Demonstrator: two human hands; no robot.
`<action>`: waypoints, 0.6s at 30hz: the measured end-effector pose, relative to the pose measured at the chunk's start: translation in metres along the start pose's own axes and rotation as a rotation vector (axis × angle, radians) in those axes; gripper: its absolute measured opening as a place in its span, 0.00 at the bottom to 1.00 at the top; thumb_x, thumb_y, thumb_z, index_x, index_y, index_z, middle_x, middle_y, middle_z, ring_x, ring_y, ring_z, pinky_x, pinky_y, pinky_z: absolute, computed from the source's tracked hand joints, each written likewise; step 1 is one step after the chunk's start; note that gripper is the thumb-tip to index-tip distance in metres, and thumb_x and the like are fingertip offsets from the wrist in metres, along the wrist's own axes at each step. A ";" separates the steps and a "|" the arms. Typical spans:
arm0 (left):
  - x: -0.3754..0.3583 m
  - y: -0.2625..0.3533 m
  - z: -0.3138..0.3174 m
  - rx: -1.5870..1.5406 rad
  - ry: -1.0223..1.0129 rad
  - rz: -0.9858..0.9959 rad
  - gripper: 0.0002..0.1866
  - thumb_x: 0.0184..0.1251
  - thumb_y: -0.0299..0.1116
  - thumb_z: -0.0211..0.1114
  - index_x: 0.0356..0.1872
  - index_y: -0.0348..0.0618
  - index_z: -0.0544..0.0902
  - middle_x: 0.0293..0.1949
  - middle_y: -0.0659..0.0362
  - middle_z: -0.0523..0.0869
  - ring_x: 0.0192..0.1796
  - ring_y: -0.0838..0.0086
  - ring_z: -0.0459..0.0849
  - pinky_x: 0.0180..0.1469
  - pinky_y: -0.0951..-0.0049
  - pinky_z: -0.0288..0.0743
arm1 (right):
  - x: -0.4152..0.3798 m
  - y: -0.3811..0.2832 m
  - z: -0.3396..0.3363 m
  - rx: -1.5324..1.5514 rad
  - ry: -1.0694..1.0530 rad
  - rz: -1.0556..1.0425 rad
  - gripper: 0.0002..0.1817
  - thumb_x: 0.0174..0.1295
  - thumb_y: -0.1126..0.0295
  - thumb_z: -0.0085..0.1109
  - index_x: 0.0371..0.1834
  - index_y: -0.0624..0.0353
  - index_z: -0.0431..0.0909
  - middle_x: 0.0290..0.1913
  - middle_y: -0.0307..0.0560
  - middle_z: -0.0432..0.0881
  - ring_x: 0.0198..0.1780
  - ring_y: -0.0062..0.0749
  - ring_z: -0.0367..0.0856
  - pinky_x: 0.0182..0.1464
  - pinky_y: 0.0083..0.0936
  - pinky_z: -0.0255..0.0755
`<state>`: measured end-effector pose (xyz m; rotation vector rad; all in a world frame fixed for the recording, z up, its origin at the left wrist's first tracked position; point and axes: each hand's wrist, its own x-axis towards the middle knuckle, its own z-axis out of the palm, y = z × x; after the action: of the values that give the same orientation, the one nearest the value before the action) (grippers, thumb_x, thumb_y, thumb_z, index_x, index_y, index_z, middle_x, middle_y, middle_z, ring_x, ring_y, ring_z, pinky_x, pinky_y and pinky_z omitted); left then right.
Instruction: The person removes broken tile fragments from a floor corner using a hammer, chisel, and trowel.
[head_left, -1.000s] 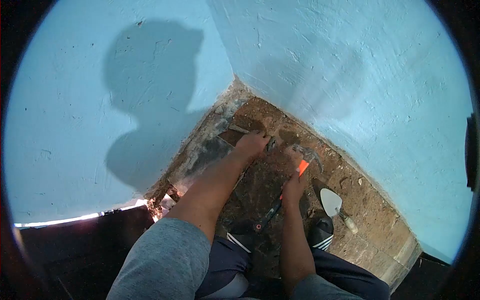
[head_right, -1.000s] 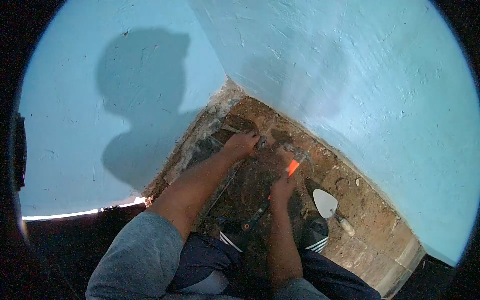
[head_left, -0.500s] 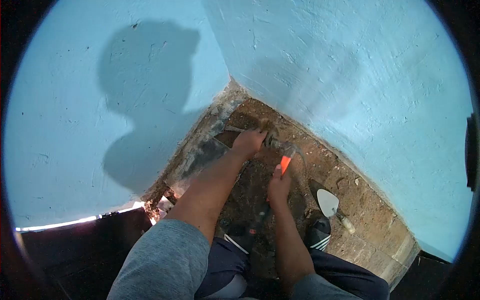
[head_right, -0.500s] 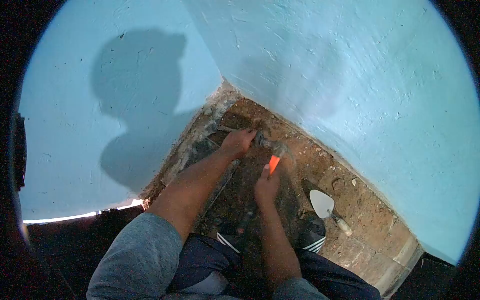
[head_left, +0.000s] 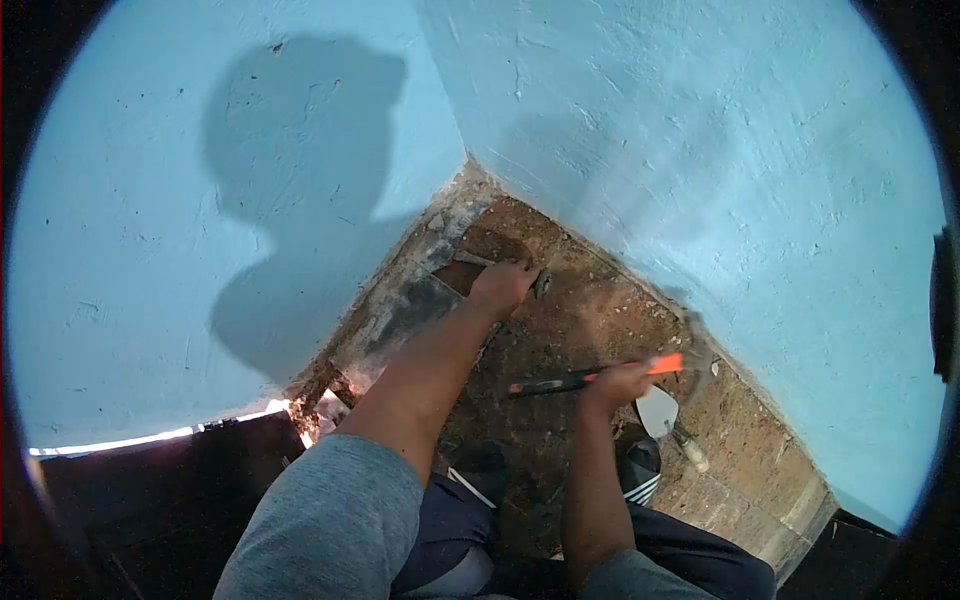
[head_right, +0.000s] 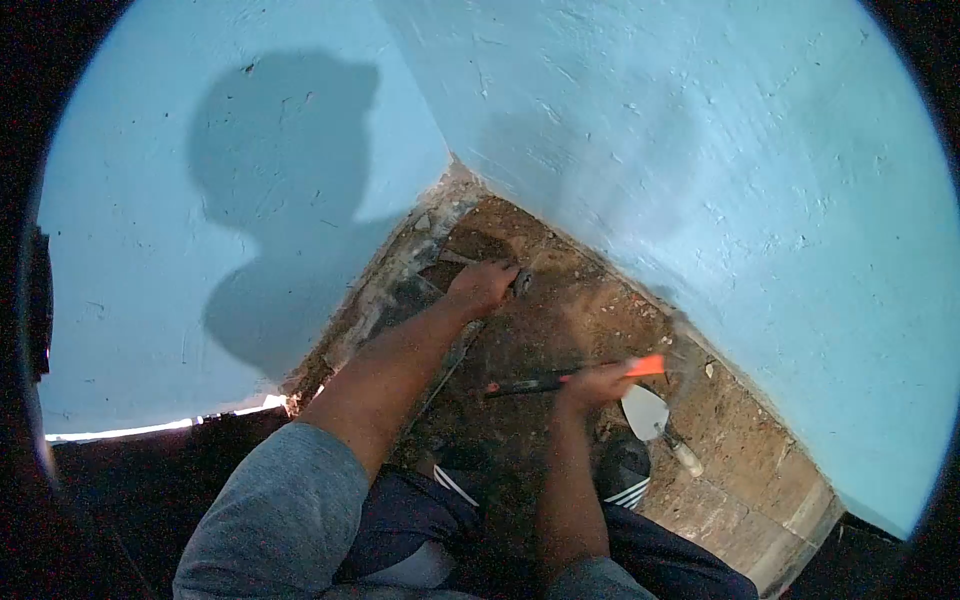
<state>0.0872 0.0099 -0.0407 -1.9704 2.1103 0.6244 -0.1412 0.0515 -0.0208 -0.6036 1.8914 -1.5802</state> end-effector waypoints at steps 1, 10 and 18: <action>0.000 -0.001 0.003 0.011 0.013 0.013 0.30 0.70 0.35 0.61 0.72 0.46 0.65 0.67 0.49 0.74 0.66 0.54 0.76 0.63 0.55 0.77 | -0.016 0.000 0.003 -0.198 -0.232 0.055 0.19 0.78 0.55 0.42 0.32 0.57 0.69 0.25 0.39 0.69 0.26 0.29 0.70 0.28 0.31 0.65; 0.000 -0.001 0.010 0.058 -0.034 0.033 0.25 0.66 0.37 0.66 0.63 0.46 0.74 0.58 0.51 0.80 0.61 0.56 0.79 0.61 0.57 0.77 | -0.063 0.012 -0.007 -0.197 -0.631 0.550 0.21 0.76 0.50 0.45 0.31 0.54 0.68 0.22 0.37 0.66 0.21 0.25 0.66 0.25 0.26 0.61; -0.004 0.005 -0.008 0.088 -0.081 0.014 0.21 0.73 0.34 0.57 0.66 0.47 0.73 0.61 0.51 0.79 0.63 0.54 0.78 0.65 0.48 0.73 | -0.031 0.021 0.001 -0.021 -0.133 0.397 0.23 0.76 0.49 0.44 0.31 0.56 0.68 0.23 0.38 0.68 0.22 0.27 0.68 0.27 0.30 0.65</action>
<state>0.0835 0.0099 -0.0306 -1.8544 2.0690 0.5929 -0.1180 0.0759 -0.0368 -0.3066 1.7966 -1.2363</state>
